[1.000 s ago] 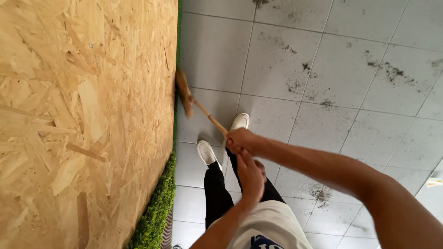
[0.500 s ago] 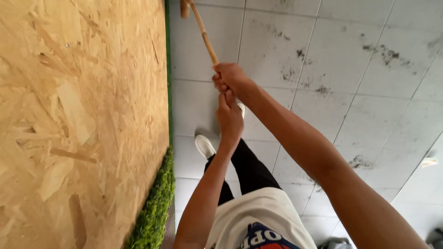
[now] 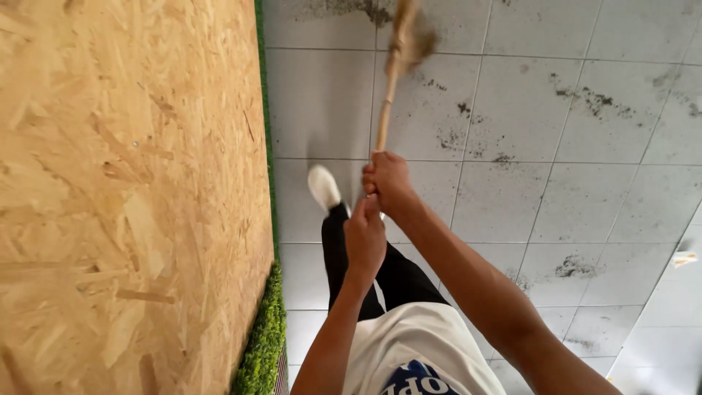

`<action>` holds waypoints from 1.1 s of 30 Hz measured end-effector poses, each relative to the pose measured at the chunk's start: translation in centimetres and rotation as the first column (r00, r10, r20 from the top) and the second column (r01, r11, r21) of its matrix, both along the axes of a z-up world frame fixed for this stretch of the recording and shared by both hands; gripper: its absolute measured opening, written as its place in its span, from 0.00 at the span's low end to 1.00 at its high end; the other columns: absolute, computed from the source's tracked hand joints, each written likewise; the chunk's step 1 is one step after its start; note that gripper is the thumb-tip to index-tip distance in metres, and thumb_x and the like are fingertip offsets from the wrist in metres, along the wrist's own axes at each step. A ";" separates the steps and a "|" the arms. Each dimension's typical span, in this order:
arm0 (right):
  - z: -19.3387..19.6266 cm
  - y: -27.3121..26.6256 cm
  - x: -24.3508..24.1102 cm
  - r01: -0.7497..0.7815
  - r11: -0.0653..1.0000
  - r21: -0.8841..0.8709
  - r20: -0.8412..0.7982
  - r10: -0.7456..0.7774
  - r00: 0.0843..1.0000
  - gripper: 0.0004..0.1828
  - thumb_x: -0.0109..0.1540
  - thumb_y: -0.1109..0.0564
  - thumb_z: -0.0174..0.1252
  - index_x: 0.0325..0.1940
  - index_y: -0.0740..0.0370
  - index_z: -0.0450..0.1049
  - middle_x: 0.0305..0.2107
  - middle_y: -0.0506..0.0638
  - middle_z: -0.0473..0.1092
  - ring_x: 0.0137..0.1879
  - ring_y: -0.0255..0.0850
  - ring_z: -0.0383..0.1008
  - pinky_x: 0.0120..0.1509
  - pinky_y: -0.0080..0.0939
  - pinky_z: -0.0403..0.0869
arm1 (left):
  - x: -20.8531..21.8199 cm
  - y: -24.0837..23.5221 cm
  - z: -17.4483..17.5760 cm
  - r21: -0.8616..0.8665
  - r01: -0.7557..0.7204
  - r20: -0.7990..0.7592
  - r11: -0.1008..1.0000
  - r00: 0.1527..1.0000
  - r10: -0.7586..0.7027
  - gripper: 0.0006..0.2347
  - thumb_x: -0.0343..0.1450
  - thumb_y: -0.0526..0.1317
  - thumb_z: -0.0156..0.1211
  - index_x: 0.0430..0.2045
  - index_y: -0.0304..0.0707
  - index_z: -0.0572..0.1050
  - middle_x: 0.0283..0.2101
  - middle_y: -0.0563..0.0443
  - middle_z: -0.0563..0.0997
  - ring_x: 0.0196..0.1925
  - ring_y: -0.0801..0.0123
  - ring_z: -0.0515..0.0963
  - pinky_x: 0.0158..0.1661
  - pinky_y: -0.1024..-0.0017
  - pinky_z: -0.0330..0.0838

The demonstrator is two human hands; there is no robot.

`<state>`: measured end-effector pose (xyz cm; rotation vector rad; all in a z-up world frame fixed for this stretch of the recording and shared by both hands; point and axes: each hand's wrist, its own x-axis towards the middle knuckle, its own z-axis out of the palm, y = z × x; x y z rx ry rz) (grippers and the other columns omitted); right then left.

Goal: Sweeping debris off a tiled floor using a handheld broom.

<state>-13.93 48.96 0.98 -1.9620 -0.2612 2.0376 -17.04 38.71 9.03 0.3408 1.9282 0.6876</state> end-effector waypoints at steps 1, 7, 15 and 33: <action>0.8 0.4 -1.8 -0.004 1.000 -0.010 -0.007 0.004 1.000 0.07 0.68 0.55 0.49 0.36 0.56 0.61 0.18 0.47 0.60 0.16 0.30 0.60 0.15 0.31 0.62 | -1.1 0.5 1.0 -0.010 -0.004 -0.007 1.000 1.000 0.004 0.18 0.79 0.51 0.42 0.24 0.41 0.72 0.17 0.44 0.77 0.25 0.54 0.79 0.34 0.61 0.72; -4.4 6.7 -11.6 -0.042 0.999 -0.013 -0.336 0.036 0.941 0.08 0.67 0.55 0.53 0.37 0.54 0.61 0.19 0.45 0.62 0.16 0.29 0.58 0.13 0.29 0.58 | -8.4 8.0 -1.5 0.061 -0.063 -0.247 0.996 0.966 0.076 0.18 0.79 0.52 0.39 0.36 0.38 0.73 0.34 0.26 0.81 0.41 0.28 0.80 0.42 0.41 0.70; -7.9 13.8 -10.1 0.113 0.993 -0.016 -0.093 -0.114 0.989 0.15 0.68 0.56 0.46 0.27 0.59 0.61 0.14 0.41 0.57 0.12 0.31 0.55 0.14 0.33 0.56 | -12.4 15.3 -3.7 0.025 0.197 0.030 0.980 0.980 -0.198 0.22 0.77 0.54 0.40 0.35 0.33 0.75 0.39 0.27 0.81 0.48 0.28 0.78 0.47 0.41 0.70; -10.3 22.5 -13.2 0.172 0.985 0.001 -0.070 -0.171 0.983 0.17 0.66 0.56 0.51 0.23 0.59 0.60 0.14 0.43 0.55 0.14 0.29 0.53 0.15 0.30 0.55 | -16.7 24.1 -6.2 -0.040 0.298 0.039 0.954 0.954 -0.296 0.20 0.78 0.55 0.38 0.47 0.43 0.76 0.41 0.27 0.82 0.49 0.28 0.79 0.49 0.39 0.71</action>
